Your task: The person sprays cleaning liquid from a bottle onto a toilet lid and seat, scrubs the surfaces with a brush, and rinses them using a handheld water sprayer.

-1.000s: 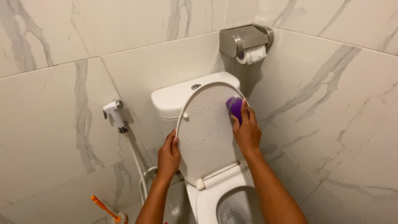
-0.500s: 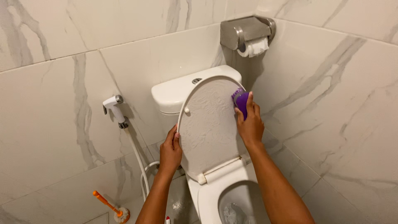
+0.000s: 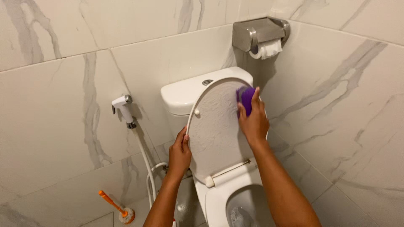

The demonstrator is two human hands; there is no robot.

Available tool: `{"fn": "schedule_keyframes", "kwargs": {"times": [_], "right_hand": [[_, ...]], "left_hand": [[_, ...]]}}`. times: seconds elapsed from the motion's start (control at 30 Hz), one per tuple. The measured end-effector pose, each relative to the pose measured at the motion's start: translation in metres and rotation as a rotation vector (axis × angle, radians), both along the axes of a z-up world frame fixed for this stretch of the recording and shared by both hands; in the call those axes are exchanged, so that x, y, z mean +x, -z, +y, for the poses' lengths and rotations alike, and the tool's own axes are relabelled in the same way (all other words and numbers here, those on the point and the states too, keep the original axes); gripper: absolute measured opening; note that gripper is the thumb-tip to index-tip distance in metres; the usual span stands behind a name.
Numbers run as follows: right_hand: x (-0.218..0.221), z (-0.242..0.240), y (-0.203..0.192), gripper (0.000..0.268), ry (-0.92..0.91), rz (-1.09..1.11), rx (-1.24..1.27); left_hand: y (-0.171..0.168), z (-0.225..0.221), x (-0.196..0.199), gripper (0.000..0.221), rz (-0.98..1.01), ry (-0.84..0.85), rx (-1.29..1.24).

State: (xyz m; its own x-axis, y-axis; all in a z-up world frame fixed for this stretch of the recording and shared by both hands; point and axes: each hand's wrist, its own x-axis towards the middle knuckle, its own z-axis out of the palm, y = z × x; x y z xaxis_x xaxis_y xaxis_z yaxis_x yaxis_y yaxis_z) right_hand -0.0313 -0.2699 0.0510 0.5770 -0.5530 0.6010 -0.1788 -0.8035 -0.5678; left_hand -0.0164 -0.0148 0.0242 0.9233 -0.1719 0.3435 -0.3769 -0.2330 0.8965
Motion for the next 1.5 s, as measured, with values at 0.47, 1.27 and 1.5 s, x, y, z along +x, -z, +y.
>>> {"fn": "schedule_keyframes", "kwargs": {"times": [0.47,1.27,1.5], "right_hand": [[0.003,0.0,0.003,0.082,0.033,-0.019,-0.008],[-0.016,0.114,-0.007,0.077,-0.217,0.053,-0.103],[-0.002,0.08,-0.01,0.079,-0.127,-0.016,0.014]], "left_hand": [[0.013,0.002,0.013,0.039,-0.03,0.044,-0.024],[0.017,0.008,0.009,0.043,-0.002,0.1,-0.093],[0.027,0.011,0.002,0.045,0.018,0.143,-0.151]]}}
